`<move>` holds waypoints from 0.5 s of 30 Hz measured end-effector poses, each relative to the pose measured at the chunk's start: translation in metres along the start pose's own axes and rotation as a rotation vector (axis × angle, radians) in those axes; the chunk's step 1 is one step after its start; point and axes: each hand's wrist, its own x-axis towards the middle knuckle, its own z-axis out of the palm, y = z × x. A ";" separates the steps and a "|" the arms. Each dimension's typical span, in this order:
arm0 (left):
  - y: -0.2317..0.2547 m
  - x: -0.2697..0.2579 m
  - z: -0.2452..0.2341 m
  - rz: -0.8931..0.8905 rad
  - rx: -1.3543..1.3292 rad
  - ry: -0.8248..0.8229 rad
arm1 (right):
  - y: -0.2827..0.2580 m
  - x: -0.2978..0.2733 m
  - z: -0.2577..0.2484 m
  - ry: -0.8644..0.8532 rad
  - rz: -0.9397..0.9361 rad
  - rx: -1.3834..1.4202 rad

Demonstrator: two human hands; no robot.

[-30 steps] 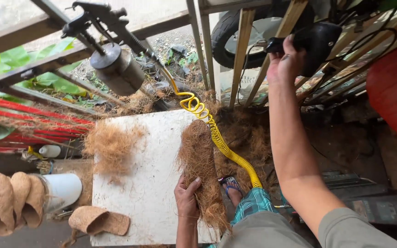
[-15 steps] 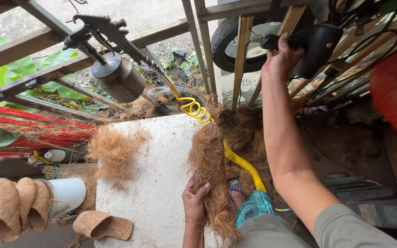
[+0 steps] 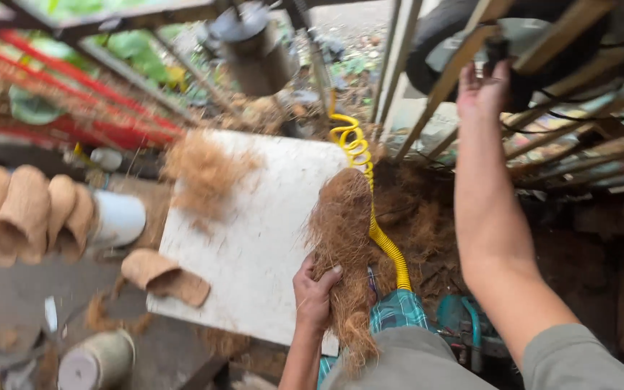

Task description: The person sprays a coco fiber slipper with a spray gun, then uses a hair dryer to dry the surface. They then use a green bottle to press and shape the fibers, followed by hand manipulation to refine the slipper's form.

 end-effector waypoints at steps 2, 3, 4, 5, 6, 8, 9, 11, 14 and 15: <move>-0.006 -0.006 -0.009 0.052 0.013 -0.024 | -0.003 -0.006 -0.005 0.012 0.092 -0.048; -0.015 -0.005 -0.018 0.057 -0.016 0.027 | -0.006 -0.017 -0.007 -0.001 0.140 -0.078; -0.023 -0.005 -0.027 0.113 0.061 0.054 | -0.010 -0.027 -0.008 -0.018 0.169 -0.074; -0.031 -0.005 -0.035 0.166 0.139 0.082 | -0.015 -0.035 -0.005 -0.036 0.197 -0.070; -0.037 -0.007 -0.042 0.167 0.110 0.133 | -0.010 -0.059 -0.008 -0.050 0.245 -0.100; -0.048 -0.006 -0.059 0.134 0.164 0.232 | -0.005 -0.104 -0.016 -0.046 0.196 -0.383; -0.051 -0.009 -0.066 0.134 0.136 0.275 | 0.014 -0.146 -0.027 -0.067 0.234 -0.409; -0.056 -0.014 -0.081 0.148 0.291 0.382 | 0.037 -0.227 -0.058 -0.532 0.446 -0.987; -0.093 -0.015 -0.114 0.319 0.122 0.436 | 0.070 -0.409 -0.080 -0.643 0.816 -1.431; -0.082 -0.022 -0.115 0.318 0.105 0.461 | 0.085 -0.420 -0.114 -0.664 0.832 -1.445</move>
